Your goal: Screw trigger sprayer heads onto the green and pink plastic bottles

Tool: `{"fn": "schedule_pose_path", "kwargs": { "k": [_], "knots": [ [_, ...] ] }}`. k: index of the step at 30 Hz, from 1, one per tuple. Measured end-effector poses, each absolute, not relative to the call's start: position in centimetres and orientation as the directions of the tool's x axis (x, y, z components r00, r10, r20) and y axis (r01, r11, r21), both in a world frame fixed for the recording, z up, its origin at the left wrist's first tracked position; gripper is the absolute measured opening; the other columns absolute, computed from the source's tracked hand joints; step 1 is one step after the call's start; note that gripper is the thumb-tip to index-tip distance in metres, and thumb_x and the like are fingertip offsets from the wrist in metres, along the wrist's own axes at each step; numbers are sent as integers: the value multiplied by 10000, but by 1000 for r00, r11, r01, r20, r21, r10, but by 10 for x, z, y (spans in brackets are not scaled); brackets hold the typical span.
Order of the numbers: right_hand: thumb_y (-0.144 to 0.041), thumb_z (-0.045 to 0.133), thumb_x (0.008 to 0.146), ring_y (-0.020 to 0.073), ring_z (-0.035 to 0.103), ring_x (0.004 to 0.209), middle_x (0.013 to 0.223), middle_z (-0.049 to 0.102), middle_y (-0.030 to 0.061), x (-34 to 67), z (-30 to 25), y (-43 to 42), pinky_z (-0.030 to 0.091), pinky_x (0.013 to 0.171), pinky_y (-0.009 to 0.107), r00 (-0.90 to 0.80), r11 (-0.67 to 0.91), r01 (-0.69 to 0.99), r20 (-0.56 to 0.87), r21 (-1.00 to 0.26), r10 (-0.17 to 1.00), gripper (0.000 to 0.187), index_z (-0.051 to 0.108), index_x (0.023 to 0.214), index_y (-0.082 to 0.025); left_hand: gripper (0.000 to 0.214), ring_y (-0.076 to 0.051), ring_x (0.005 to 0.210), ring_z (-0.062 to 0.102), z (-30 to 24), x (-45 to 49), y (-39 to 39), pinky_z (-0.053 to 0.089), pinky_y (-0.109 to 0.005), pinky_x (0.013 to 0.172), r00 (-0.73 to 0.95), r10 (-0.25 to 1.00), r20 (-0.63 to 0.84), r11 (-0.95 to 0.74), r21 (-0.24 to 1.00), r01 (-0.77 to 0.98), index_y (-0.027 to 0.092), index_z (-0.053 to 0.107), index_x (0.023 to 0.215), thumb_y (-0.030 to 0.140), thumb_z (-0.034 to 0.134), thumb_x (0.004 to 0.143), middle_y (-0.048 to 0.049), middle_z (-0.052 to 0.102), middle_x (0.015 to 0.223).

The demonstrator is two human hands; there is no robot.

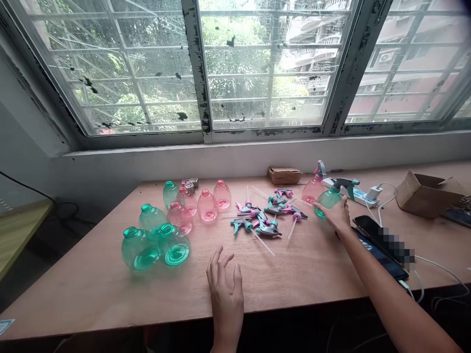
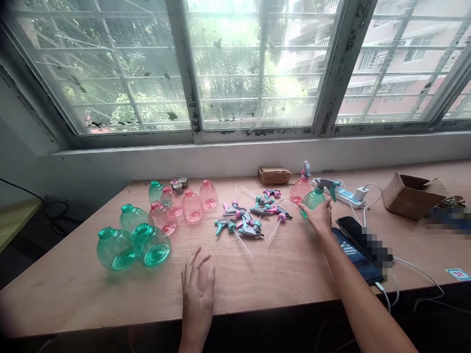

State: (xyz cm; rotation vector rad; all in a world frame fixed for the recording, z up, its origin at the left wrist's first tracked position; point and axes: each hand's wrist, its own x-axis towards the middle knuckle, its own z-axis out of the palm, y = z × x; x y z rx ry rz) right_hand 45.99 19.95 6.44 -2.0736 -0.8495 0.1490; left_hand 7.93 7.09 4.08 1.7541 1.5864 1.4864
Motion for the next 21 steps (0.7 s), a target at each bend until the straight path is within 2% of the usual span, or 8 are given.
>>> {"fn": "schedule_pose_path", "kwargs": {
  "k": [4,7,9,11,13,15,17,21],
  "knots": [
    [-772,689,656,433,50,1537,1624,76,391,427,65,175,148,1234,504,758,-322,511,241,-797,606,1386,65,1539,94,304,-318,1396,445,54,68,67,315,-539,1190,-338,864,374,-275,912,304,259,604,1232,385,541,962,-100,529,1463],
    [-717,685,705,421,34,1542,1673,-10,283,379,57,127,156,1234,534,760,-167,474,306,-865,573,1191,217,1560,-32,424,-326,1399,446,77,44,73,276,-509,1218,-544,732,410,-279,909,309,270,575,1298,448,617,915,-81,532,1478],
    [-660,713,725,420,153,1529,1689,55,209,343,51,91,229,1217,564,734,-24,427,331,-904,593,1028,338,1531,-144,495,-338,1408,439,94,23,86,279,-511,1219,-602,636,482,-263,869,418,271,551,1349,463,635,901,-81,517,1502],
    [-567,697,808,397,415,1427,1625,310,157,314,47,61,390,1140,576,736,137,259,287,-956,613,838,370,1507,-243,657,-356,1496,300,106,2,105,242,-518,1234,-550,601,580,-226,783,580,231,494,1425,486,687,852,-126,472,1534],
    [-508,639,884,368,511,1352,1464,529,143,295,48,44,462,1081,557,828,242,151,257,-958,498,580,515,1383,-240,796,-383,1537,179,111,-15,125,249,-549,1225,-497,629,598,-183,735,653,197,421,1485,499,723,814,-171,357,1601],
    [-505,630,889,362,622,1206,1334,628,140,285,51,41,525,998,543,873,241,100,201,-965,445,440,624,1220,-215,859,-415,1514,229,106,-25,141,290,-592,1191,-473,680,560,-149,738,659,165,398,1494,520,738,790,-222,348,1589],
    [-527,650,858,355,670,1106,1244,684,137,279,49,47,542,964,529,814,168,105,182,-980,551,422,674,1121,-198,843,-414,1428,398,94,-25,148,308,-600,1176,-423,735,529,-181,755,630,150,407,1475,542,716,794,-225,491,1482],
    [-574,649,829,354,688,1106,1252,710,126,270,30,66,557,956,501,662,81,143,156,-986,733,479,702,1132,-206,802,-373,1416,438,57,2,132,339,-561,1169,-369,857,359,-188,886,425,229,368,1485,562,681,826,-173,467,1519]
  ]
}}
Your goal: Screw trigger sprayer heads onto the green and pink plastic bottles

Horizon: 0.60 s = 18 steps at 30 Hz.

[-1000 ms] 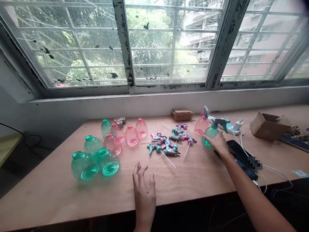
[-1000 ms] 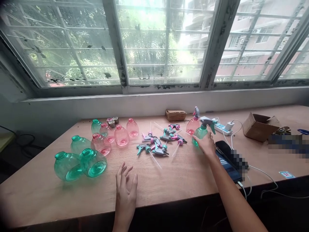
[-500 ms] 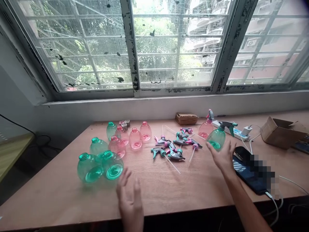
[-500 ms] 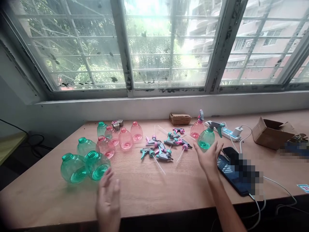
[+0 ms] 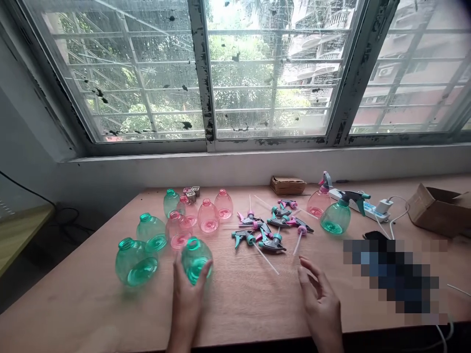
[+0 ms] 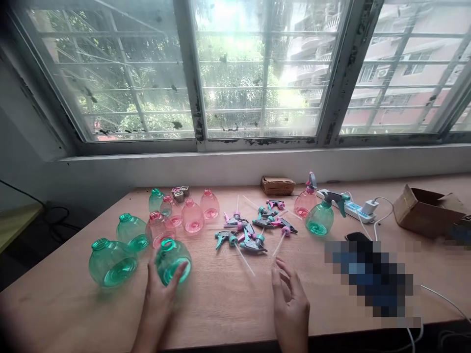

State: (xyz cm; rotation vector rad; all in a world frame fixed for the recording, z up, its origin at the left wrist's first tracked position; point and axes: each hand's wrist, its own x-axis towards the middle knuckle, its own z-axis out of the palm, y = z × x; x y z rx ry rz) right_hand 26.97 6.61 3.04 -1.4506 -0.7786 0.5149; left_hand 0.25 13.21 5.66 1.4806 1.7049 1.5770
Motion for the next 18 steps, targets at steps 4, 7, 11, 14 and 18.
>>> {"fn": "schedule_pose_path", "kwargs": {
  "k": [4,7,11,14,18],
  "knots": [
    [-514,635,875,363,590,1275,1364,665,116,256,18,73,452,1087,563,514,111,324,273,-940,813,483,673,1268,-235,791,-382,1319,549,31,42,103,405,-553,1122,-242,940,241,-150,927,344,231,474,1395,552,776,738,-153,591,1401],
    [-411,615,919,358,528,1342,1370,673,78,247,23,72,345,1147,618,263,218,488,381,-845,886,403,673,1300,-293,805,-364,1365,513,28,60,92,372,-548,1150,-160,958,237,-173,926,336,233,450,1426,508,787,749,-156,566,1453],
    [-420,567,957,360,661,1138,1106,794,67,247,32,71,443,1060,583,172,232,490,355,-840,919,278,800,1066,-316,814,-375,1362,523,41,63,90,367,-534,1162,-135,976,173,-135,957,257,247,534,1360,472,867,652,-135,618,1412],
    [-502,567,943,309,723,844,843,787,69,251,34,65,579,784,394,284,195,364,309,-911,908,373,826,841,-253,788,-364,1273,601,53,60,89,437,-511,1110,-285,950,125,-107,991,79,230,536,1326,533,843,667,-122,676,1302],
    [-588,617,878,174,547,430,458,568,-13,250,37,49,428,441,264,223,141,231,194,-963,955,471,774,659,-202,709,-335,1216,629,63,56,88,448,-479,1091,-350,934,76,-102,993,-56,203,576,1282,681,689,771,-107,702,1220]
  ]
}}
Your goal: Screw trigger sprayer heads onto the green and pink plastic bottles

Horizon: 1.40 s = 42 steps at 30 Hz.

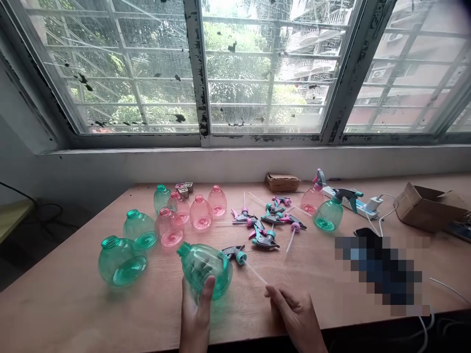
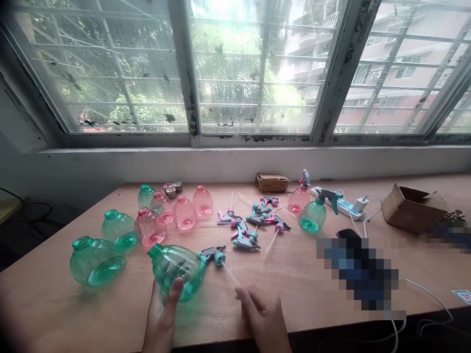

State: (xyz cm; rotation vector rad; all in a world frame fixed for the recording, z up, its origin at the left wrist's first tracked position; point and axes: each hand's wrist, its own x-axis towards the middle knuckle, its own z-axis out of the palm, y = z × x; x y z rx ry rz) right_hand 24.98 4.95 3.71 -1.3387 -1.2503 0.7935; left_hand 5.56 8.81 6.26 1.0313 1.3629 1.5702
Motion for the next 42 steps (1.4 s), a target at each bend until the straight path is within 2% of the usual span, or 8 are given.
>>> {"fn": "schedule_pose_path", "kwargs": {
  "k": [3,6,13,18,21,25,31,42],
  "knots": [
    [-657,654,813,122,402,315,410,489,-62,245,42,41,300,342,234,152,20,42,26,-999,988,494,801,902,-194,706,-326,1243,604,65,54,86,410,-480,1128,-323,943,74,-97,994,-54,206,589,1293,729,592,820,-97,690,1239],
    [-690,643,801,185,540,424,446,526,-52,241,45,46,460,438,275,337,-13,-31,-22,-999,941,569,773,1022,-183,679,-334,1259,598,64,54,82,383,-501,1158,-261,963,73,-94,993,-72,235,596,1299,730,568,836,-85,703,1215],
    [-600,601,872,319,737,971,1179,764,107,224,40,80,546,890,430,372,-23,274,84,-961,925,573,610,1320,-244,678,-360,1334,550,57,54,80,337,-536,1186,-104,992,76,-87,990,-110,241,582,1325,711,581,836,-115,706,1237],
    [-519,671,826,281,732,741,992,779,119,211,32,85,575,717,394,358,53,259,147,-964,922,519,604,1210,-176,756,-405,1316,558,52,52,79,383,-553,1144,-1,994,105,-105,992,-73,232,557,1316,718,682,750,-153,660,1348],
    [-475,745,777,194,634,548,883,720,49,216,24,83,536,552,323,407,78,89,108,-993,907,549,551,1202,-188,728,-388,1240,623,46,47,76,475,-529,1061,78,995,70,-60,991,-123,237,477,1295,639,745,751,-170,683,1303],
    [-452,826,718,208,706,806,1004,682,26,233,23,77,570,629,277,564,168,-284,-23,-944,826,724,461,1310,-246,712,-353,1234,626,39,41,75,511,-482,1033,92,992,85,-78,993,-85,277,418,1319,527,788,765,-149,646,1335],
    [-330,802,802,118,690,688,805,723,-49,255,31,67,597,648,177,472,229,-637,-138,-736,871,265,721,1032,-229,631,-384,1442,393,47,42,78,316,-571,1187,73,951,302,-310,933,183,327,621,1293,421,854,714,-107,483,1510],
    [-307,709,927,123,651,1234,1226,771,19,281,25,71,581,972,188,585,485,-789,-218,-377,781,258,730,1172,-229,717,-371,1385,463,50,46,73,393,-533,1148,87,942,325,-336,915,224,411,655,1280,463,919,615,-53,549,1394]
  ]
}}
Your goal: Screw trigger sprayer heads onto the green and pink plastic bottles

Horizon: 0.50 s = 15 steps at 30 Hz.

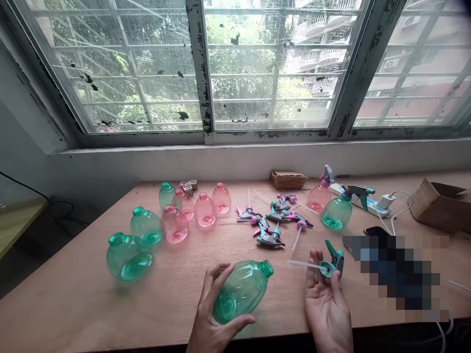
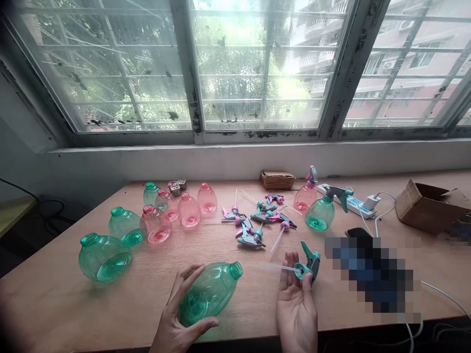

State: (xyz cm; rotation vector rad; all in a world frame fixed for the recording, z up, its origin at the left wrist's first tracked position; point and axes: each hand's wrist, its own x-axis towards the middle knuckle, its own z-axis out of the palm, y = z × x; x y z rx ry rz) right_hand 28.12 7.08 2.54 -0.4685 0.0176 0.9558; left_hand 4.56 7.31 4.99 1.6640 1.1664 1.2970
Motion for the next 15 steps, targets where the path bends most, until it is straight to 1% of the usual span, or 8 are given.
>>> {"fn": "schedule_pose_path", "kwargs": {
  "k": [3,6,10,11,13,15],
  "knots": [
    [-326,725,919,107,711,1130,1199,782,-22,283,25,71,602,926,173,580,476,-791,-222,-384,784,247,737,1156,-259,747,-358,1335,518,47,48,73,409,-547,1131,62,930,363,-366,894,258,394,612,1295,451,921,618,-51,588,1348],
    [-331,731,913,92,741,1041,1175,790,-45,282,24,71,609,897,165,568,462,-793,-211,-397,795,258,732,1165,-278,763,-336,1301,560,45,49,74,430,-549,1118,109,906,409,-422,853,306,385,549,1301,406,924,636,-52,609,1337],
    [-344,753,887,101,741,1021,1217,767,-62,279,25,70,627,841,172,521,405,-813,-211,-418,827,314,712,1197,-322,759,-344,1318,555,45,49,76,454,-548,1102,173,874,454,-485,794,366,386,520,1328,408,903,673,-75,574,1400],
    [-349,763,876,115,732,1050,1246,752,-58,277,25,70,630,818,176,508,383,-808,-200,-448,838,331,709,1202,-332,752,-351,1335,541,45,50,76,454,-553,1102,182,874,451,-486,788,379,391,520,1337,418,893,685,-81,553,1429],
    [-345,789,848,161,695,1140,1308,715,-36,272,27,69,631,792,203,495,346,-762,-148,-547,856,357,709,1197,-346,730,-365,1374,503,45,51,77,449,-569,1104,196,880,434,-475,779,409,408,519,1353,436,869,713,-86,508,1482],
    [-323,824,810,211,647,1215,1327,697,-4,267,27,68,613,835,249,477,312,-672,-70,-671,876,378,722,1174,-329,719,-374,1415,455,45,52,77,429,-590,1115,197,890,412,-455,777,434,430,497,1378,446,841,747,-85,466,1522]
  ]
}}
